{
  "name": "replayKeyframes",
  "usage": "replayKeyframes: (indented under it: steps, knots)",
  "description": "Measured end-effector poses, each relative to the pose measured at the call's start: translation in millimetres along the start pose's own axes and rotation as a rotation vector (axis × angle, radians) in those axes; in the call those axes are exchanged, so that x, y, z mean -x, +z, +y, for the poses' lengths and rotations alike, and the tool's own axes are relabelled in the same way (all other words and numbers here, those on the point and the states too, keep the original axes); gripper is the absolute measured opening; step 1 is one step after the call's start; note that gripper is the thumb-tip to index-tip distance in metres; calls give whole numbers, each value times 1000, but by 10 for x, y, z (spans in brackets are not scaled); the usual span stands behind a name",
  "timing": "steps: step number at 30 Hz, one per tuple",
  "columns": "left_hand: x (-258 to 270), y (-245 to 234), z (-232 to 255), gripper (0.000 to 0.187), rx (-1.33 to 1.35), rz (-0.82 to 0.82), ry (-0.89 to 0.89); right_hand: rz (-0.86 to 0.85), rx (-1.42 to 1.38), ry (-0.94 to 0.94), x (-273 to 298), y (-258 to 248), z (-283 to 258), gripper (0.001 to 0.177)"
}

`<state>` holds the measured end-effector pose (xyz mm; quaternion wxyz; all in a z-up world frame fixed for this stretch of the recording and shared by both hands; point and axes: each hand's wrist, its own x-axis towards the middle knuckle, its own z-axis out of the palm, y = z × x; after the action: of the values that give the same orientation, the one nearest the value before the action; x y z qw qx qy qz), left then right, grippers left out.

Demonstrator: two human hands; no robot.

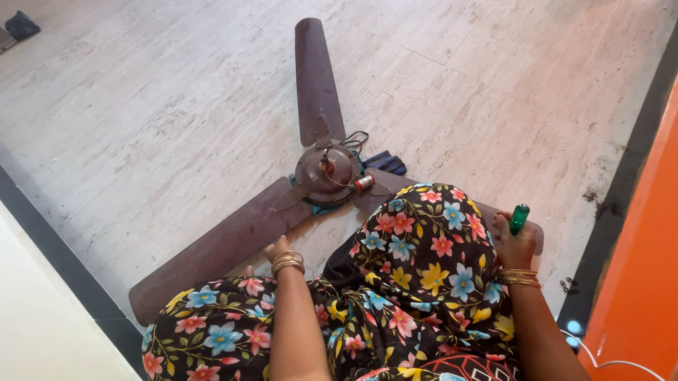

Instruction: The person sits on the floor and uses a screwdriver to tighten screws on the central hub of a ceiling fan lying on the floor. They repeatedly adjust the fan blades and tighten the fasteners to secure the assembly.

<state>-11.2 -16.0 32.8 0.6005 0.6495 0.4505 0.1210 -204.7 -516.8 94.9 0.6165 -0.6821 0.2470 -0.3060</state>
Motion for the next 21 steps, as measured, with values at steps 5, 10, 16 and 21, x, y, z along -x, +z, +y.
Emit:
replayKeyframes:
  steps: [5,10,16,21]
  knots:
    - [117,-133,5,33,-215,196,222,11,21,-494,-51,640,-843,21]
    - [148,-265,-38,43,-356,336,286,-235,-68,-618,49,1702,-1341,32]
    - [-153,-252,-84,92,-110,551,76,-396,373,-822,354,2339,-1164,41]
    - [-353,-199,-314,74,-94,301,-195,-511,335,-704,256,2374,-806,36]
